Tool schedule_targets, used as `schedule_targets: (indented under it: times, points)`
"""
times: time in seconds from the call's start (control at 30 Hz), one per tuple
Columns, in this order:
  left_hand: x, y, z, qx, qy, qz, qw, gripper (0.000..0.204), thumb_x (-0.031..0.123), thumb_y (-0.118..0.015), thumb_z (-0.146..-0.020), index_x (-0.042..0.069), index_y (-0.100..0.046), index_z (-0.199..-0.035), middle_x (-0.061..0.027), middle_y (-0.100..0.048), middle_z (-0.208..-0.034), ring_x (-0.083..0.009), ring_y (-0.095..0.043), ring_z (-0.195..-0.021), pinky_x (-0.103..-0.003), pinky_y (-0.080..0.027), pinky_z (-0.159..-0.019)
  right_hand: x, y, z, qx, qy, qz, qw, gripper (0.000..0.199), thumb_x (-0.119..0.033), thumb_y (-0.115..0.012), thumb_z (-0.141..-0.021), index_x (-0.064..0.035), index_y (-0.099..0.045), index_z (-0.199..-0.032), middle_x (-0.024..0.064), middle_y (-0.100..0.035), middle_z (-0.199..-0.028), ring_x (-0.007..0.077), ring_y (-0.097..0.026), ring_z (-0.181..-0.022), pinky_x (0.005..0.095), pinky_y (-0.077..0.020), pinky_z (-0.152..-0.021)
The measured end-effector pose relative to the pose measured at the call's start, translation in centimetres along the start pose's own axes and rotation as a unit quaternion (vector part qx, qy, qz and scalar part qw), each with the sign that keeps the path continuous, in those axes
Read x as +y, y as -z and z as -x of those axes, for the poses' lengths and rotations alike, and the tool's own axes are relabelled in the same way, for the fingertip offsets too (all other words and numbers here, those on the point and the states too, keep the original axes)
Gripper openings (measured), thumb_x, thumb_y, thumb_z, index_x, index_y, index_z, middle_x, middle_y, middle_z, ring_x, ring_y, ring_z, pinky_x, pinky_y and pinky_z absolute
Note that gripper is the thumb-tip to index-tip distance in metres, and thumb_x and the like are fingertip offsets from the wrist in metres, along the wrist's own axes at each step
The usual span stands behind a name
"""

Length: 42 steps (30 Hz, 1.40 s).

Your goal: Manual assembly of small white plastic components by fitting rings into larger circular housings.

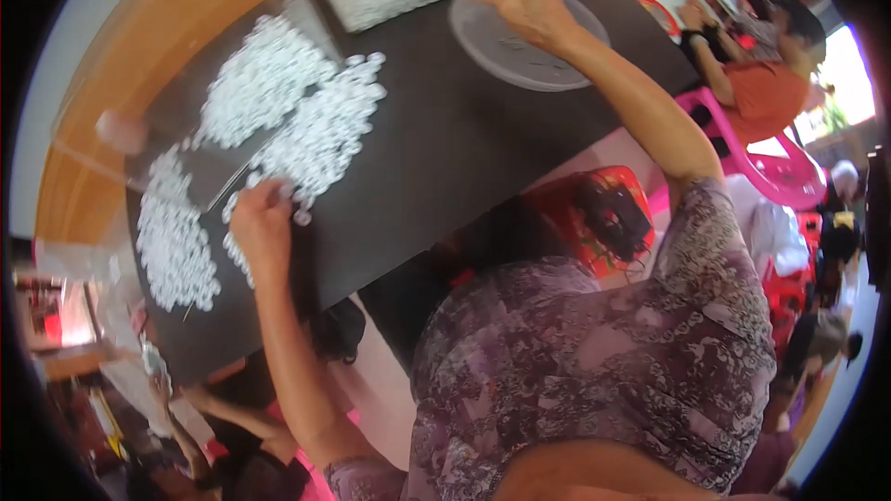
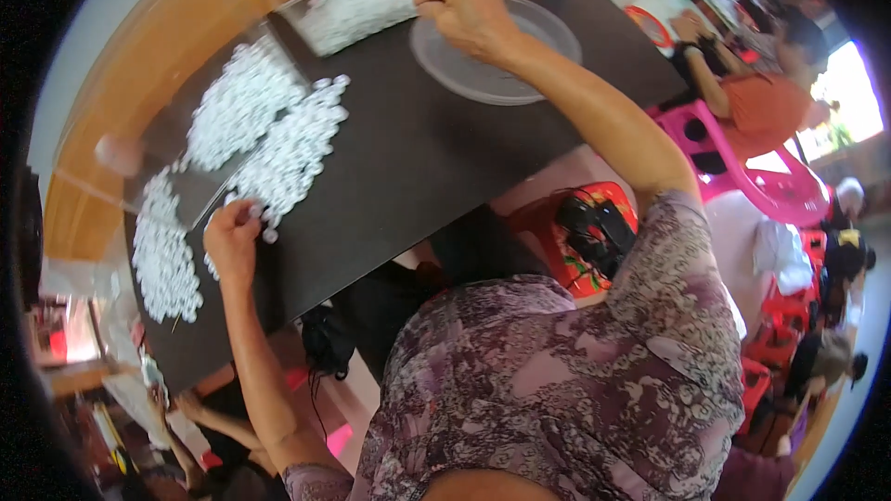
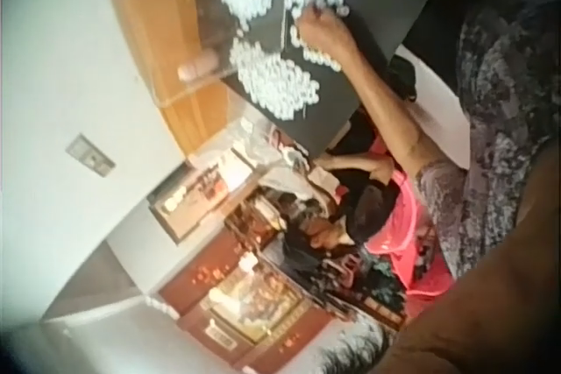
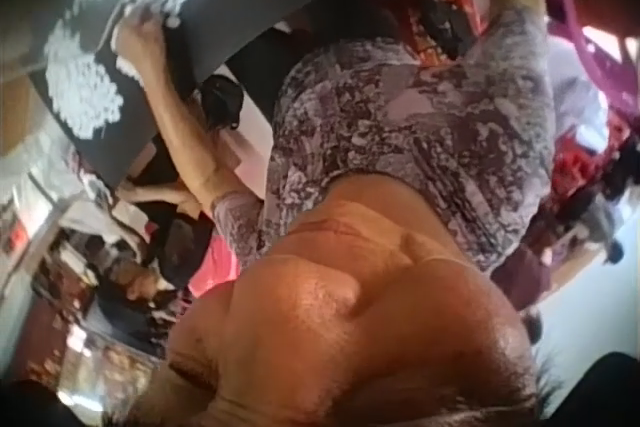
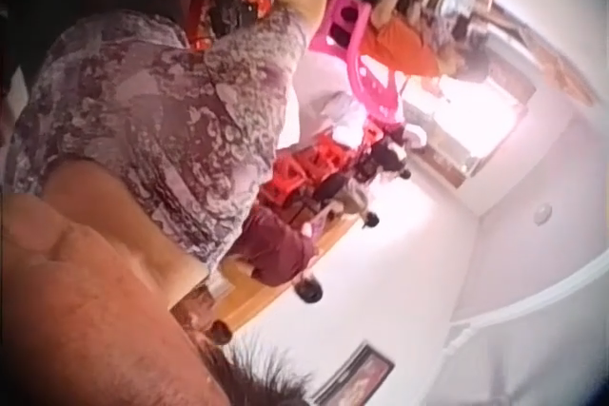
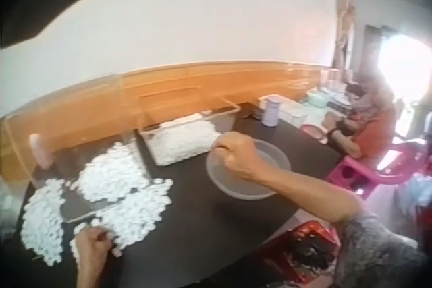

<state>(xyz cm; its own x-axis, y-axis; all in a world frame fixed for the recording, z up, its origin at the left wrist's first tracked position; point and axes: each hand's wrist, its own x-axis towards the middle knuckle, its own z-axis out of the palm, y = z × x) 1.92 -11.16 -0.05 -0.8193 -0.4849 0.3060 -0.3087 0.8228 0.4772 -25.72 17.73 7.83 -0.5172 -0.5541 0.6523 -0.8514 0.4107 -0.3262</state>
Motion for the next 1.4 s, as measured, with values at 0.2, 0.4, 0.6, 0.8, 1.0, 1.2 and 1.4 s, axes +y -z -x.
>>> schedule_targets:
  times: [0.2, 0.4, 0.6, 0.8, 1.0, 1.2, 1.4]
  points:
    - [1.3, 0.2, -0.2, -0.016, 0.006, -0.003, 1.000, 0.037, 0.004, -0.064, -0.071, 0.013, -0.065, -0.107, -0.0093, -0.050, -0.072, -0.0243, -0.052, -0.066, -0.036, -0.043, -0.063, 3.1, 1.2, 2.0, -0.067, -0.105, -0.047, 0.991, 0.016, -0.009, -0.061, -0.076, 0.0025, -0.064, -0.087, 0.0116, -0.065, -0.075, 0.0187, -0.060, -0.069, 0.0296, -0.0463, -0.065]
    - [3.2, 1.3, 0.3, 0.040, 0.007, 0.083, 0.996, 0.022, -0.002, -0.060, -0.073, 0.004, -0.064, -0.093, -0.0052, -0.052, -0.077, -0.0166, -0.052, -0.070, -0.029, -0.043, -0.067, 6.8, -0.9, 4.9, -0.078, -0.052, 0.013, 0.995, 0.013, -0.011, -0.059, -0.069, -0.0086, -0.068, -0.078, 0.0152, -0.063, -0.070, 0.0344, -0.061, -0.070, 0.0415, -0.0477, -0.064]
    - [5.7, 1.5, 1.8, 0.070, 0.003, 0.135, 0.988, 0.016, -0.001, -0.062, -0.075, 0.003, -0.065, -0.090, -0.0045, -0.054, -0.081, -0.0143, -0.054, -0.072, -0.025, -0.044, -0.068, 7.2, -2.6, 4.4, -0.211, 0.002, 0.176, 0.962, 0.013, -0.008, -0.056, -0.068, -0.0083, -0.067, -0.075, 0.0164, -0.064, -0.074, 0.0366, -0.061, -0.073, 0.0446, -0.0471, -0.063]
    - [8.0, 0.5, 4.5, 0.028, 0.030, 0.295, 0.955, 0.009, 0.003, -0.063, -0.081, -0.002, -0.063, -0.088, -0.0046, -0.056, -0.084, -0.0125, -0.054, -0.077, -0.024, -0.044, -0.072, 7.7, -1.9, 4.5, -0.090, -0.031, 0.039, 0.995, 0.013, -0.008, -0.057, -0.068, -0.0089, -0.067, -0.076, 0.0163, -0.064, -0.074, 0.0359, -0.061, -0.074, 0.0446, -0.0472, -0.063]
    - [10.3, -0.2, 6.6, -0.029, 0.119, 0.398, 0.909, 0.010, 0.007, -0.064, -0.083, -0.002, -0.063, -0.086, -0.0006, -0.056, -0.076, -0.0078, -0.050, -0.070, -0.021, -0.042, -0.065, 7.3, -2.0, 5.3, -0.121, -0.023, 0.051, 0.991, 0.011, -0.007, -0.057, -0.069, -0.0085, -0.066, -0.074, 0.0154, -0.064, -0.074, 0.0359, -0.061, -0.074, 0.0457, -0.0468, -0.063]
    - [10.7, -0.7, 7.8, -0.034, 0.136, 0.439, 0.887, 0.009, 0.009, -0.064, -0.083, 0.000, -0.064, -0.084, 0.0015, -0.054, -0.073, -0.0055, -0.048, -0.062, -0.018, -0.037, -0.054, 7.0, -3.5, 3.9, -0.134, -0.007, 0.091, 0.987, 0.005, -0.007, -0.058, -0.068, -0.0065, -0.063, -0.069, 0.0155, -0.062, -0.070, 0.0363, -0.060, -0.071, 0.0464, -0.0458, -0.060]
    - [10.2, -1.0, 8.4, -0.030, 0.156, 0.468, 0.869, 0.009, 0.009, -0.065, -0.082, 0.000, -0.065, -0.085, 0.0002, -0.058, -0.071, -0.0056, -0.049, -0.059, -0.017, -0.036, -0.051, 6.2, -3.4, 2.4, -0.275, 0.030, 0.146, 0.950, 0.005, -0.008, -0.058, -0.070, -0.0041, -0.060, -0.069, 0.0157, -0.060, -0.070, 0.0363, -0.058, -0.072, 0.0463, -0.0431, -0.060]
